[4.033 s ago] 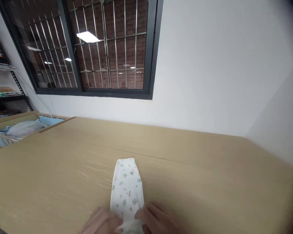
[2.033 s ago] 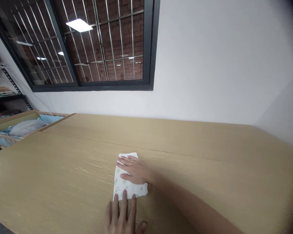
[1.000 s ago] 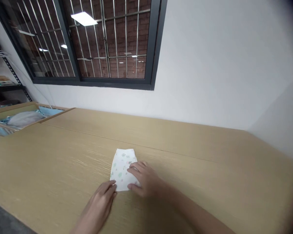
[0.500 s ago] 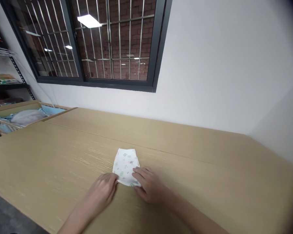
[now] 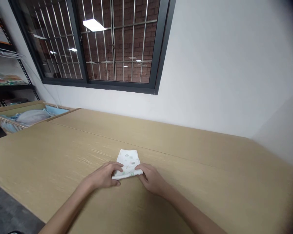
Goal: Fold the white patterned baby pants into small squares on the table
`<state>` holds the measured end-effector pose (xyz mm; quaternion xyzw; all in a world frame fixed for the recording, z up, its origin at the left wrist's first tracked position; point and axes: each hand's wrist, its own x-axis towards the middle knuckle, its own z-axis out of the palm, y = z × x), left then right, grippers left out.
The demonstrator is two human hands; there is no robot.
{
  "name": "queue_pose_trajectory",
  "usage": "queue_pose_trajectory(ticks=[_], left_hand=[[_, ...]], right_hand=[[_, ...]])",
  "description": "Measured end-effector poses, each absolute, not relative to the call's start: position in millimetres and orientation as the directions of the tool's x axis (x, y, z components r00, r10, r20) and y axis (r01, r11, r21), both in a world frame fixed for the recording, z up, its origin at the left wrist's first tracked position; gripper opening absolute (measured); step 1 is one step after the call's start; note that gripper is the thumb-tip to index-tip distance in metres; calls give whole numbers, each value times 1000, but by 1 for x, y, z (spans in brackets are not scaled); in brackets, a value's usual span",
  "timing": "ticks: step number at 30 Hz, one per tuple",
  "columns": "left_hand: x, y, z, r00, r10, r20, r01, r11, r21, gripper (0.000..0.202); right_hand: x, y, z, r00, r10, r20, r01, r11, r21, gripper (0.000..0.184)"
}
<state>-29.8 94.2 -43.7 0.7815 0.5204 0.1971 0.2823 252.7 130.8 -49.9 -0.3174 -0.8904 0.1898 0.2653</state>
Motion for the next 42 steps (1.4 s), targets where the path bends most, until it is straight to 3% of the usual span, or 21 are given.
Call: queue_pose_trajectory(ticks=[5, 11, 16, 20, 22, 25, 28, 32, 36, 42], left_hand=[[-36, 130, -18, 442, 892, -92, 657, -252, 710, 24], [-36, 165, -16, 357, 930, -86, 667, -190, 721, 25], [-32, 178, -35, 137, 990, -27, 786, -92, 611, 19], [-27, 177, -42, 42, 999, 8, 837, -39, 546, 18], [-22, 173, -42, -16, 999, 43, 850, -9, 527, 28], [-9, 163, -41, -79, 984, 159, 863, -13, 505, 61], [11, 151, -41, -86, 957, 278, 863, -68, 500, 64], [37, 139, -56, 26, 926, 377, 786, -252, 565, 64], [48, 135, -78, 166, 942, 292, 824, -296, 484, 76], [45, 133, -87, 161, 956, 247, 923, -234, 306, 77]], right_hand=[[245, 151, -29, -572, 779, 258, 492, 577, -651, 23], [231, 183, -29, -452, 868, 206, 539, 450, -712, 23], [221, 201, -47, -309, 926, 216, 583, 364, -726, 13], [219, 208, -59, -212, 958, 195, 602, 285, -746, 18], [217, 209, -64, -168, 965, 202, 606, 263, -751, 23], [209, 202, -66, -110, 927, 359, 666, 337, -666, 33], [198, 185, -62, -217, 789, 575, 745, 514, -424, 47], [189, 168, -63, -572, 626, 530, 673, 728, -133, 66], [195, 171, -76, -668, 618, 415, 644, 759, -95, 71], [211, 177, -83, -642, 664, 382, 680, 724, -116, 61]])
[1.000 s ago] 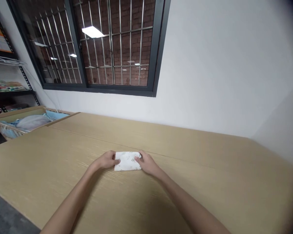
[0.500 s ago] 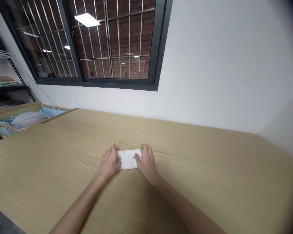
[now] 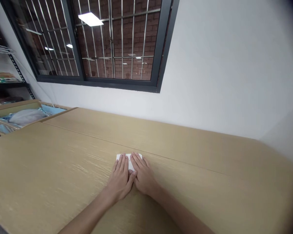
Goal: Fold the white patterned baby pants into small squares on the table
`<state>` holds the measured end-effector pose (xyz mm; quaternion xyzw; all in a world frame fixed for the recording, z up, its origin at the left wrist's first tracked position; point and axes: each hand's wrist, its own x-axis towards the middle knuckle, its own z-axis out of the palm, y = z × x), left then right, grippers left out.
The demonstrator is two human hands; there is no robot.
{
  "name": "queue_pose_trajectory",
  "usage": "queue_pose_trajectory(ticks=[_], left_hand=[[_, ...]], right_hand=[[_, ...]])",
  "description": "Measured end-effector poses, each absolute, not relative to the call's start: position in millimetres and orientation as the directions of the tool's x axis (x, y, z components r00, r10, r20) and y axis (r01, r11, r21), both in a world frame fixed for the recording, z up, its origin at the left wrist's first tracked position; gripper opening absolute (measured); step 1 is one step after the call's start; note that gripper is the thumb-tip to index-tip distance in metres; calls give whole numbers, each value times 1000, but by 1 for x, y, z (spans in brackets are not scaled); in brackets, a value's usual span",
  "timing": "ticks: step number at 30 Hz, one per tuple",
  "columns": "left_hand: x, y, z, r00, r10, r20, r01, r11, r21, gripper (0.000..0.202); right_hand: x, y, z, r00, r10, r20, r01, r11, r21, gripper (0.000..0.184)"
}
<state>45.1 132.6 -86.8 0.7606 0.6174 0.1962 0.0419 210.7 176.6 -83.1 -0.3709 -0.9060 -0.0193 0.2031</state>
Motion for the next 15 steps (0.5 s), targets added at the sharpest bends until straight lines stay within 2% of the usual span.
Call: queue_pose_trajectory(ticks=[6, 10, 12, 15], left_hand=[[37, 135, -102, 61, 945, 322, 953, -151, 262, 85], [30, 139, -103, 64, 920, 388, 952, -173, 254, 89], [26, 139, -91, 123, 904, 408, 934, -244, 259, 84], [16, 138, -66, 175, 877, 447, 874, -348, 340, 59]], right_hand=[[217, 173, -81, -617, 694, 370, 686, 705, -180, 63], [221, 171, -81, -599, 706, 379, 682, 697, -220, 64], [222, 170, -79, -587, 690, 424, 679, 705, -205, 67], [225, 170, -76, -614, 616, 493, 644, 752, -139, 69]])
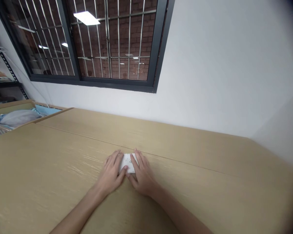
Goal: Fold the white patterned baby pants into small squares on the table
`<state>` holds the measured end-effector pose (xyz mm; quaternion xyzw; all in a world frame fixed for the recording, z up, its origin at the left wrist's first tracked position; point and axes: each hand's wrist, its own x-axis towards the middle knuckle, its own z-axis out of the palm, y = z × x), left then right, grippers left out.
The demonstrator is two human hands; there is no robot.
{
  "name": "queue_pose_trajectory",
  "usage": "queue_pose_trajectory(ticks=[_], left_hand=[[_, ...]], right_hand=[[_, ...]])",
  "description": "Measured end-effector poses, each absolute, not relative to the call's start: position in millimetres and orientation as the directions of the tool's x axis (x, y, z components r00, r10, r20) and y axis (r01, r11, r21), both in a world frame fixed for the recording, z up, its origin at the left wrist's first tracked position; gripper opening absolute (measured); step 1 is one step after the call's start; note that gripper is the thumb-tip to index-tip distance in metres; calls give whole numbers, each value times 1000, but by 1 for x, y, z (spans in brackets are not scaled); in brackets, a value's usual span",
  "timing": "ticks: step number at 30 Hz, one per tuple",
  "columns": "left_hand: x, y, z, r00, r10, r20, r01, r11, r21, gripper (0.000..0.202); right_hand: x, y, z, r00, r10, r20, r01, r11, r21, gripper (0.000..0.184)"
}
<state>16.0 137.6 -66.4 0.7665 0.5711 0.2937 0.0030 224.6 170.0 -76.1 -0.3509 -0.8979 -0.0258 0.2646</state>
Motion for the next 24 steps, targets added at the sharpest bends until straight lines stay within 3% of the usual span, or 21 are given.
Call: queue_pose_trajectory(ticks=[2, 5, 9, 13, 17, 24], left_hand=[[9, 136, -54, 139, 876, 462, 828, -359, 431, 49], [0, 136, -49, 128, 893, 431, 801, -349, 486, 49], [-5, 140, -59, 207, 928, 309, 837, -332, 435, 60], [-8, 149, -71, 253, 910, 328, 842, -374, 388, 70], [-13, 158, -80, 250, 901, 355, 829, -388, 402, 58], [-8, 154, -66, 168, 846, 505, 808, -412, 422, 32]], right_hand=[[226, 171, -73, -649, 582, 490, 612, 782, -118, 70], [228, 172, -69, -665, 619, 418, 609, 773, -177, 73], [231, 176, -63, -652, 674, 346, 626, 737, -254, 72], [234, 182, -59, -656, 674, 340, 599, 739, -309, 71], [234, 191, -65, -610, 701, 368, 572, 712, -407, 65], [233, 204, -58, -503, 742, 444, 486, 667, -564, 33]])
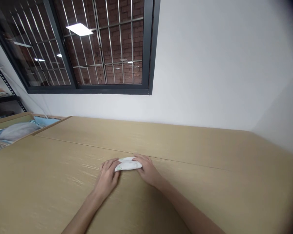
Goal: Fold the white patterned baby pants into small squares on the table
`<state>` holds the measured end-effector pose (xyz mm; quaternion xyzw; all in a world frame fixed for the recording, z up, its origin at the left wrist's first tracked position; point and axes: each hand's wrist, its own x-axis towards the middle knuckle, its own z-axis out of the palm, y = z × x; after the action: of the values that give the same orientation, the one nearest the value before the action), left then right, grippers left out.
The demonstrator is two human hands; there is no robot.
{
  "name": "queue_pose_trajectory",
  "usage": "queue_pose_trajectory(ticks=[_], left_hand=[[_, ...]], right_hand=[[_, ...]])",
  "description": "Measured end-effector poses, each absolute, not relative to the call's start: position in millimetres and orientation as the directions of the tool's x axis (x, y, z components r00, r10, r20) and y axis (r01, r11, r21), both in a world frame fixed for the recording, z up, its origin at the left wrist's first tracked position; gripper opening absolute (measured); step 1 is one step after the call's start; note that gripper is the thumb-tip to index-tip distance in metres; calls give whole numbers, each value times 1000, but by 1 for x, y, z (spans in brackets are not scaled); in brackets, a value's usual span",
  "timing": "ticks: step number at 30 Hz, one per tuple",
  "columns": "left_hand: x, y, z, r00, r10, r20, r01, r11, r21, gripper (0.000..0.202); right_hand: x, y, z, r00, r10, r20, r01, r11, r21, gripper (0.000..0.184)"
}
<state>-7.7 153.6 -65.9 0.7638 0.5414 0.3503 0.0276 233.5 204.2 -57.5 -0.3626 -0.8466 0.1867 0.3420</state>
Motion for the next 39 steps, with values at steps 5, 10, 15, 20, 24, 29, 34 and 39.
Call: queue_pose_trajectory(ticks=[5, 10, 15, 20, 24, 29, 34, 39], left_hand=[[3, 142, -47, 45, 935, 351, 549, -317, 774, 31], [12, 137, -48, -12, 994, 107, 331, -97, 938, 66], [14, 131, -54, 166, 986, -18, 278, -29, 960, 63], [13, 127, -58, 185, 982, 22, 518, -117, 847, 44], [15, 125, -53, 182, 983, 29, 658, -144, 739, 37], [20, 119, -42, 132, 989, 63, 846, -146, 513, 29], [27, 107, -28, 261, 909, 326, 802, -392, 451, 28], [48, 88, -32, 484, 821, 303, 709, -570, 414, 27]], right_hand=[[241, 200, -23, -433, 859, 272, 301, 422, -855, 18], [245, 200, -14, -370, 925, 89, 165, 160, -973, 34], [247, 206, -30, -287, 957, -36, 217, 29, -976, 43], [247, 209, -36, -298, 954, 30, 213, 97, -972, 37], [246, 207, -36, -280, 958, 56, 247, 128, -961, 31], [242, 201, -35, -229, 955, 189, 423, 273, -864, 34], [236, 184, -17, -481, 791, 379, 498, 602, -624, 47], [230, 161, -6, -777, 551, 304, 336, 772, -540, 50]])
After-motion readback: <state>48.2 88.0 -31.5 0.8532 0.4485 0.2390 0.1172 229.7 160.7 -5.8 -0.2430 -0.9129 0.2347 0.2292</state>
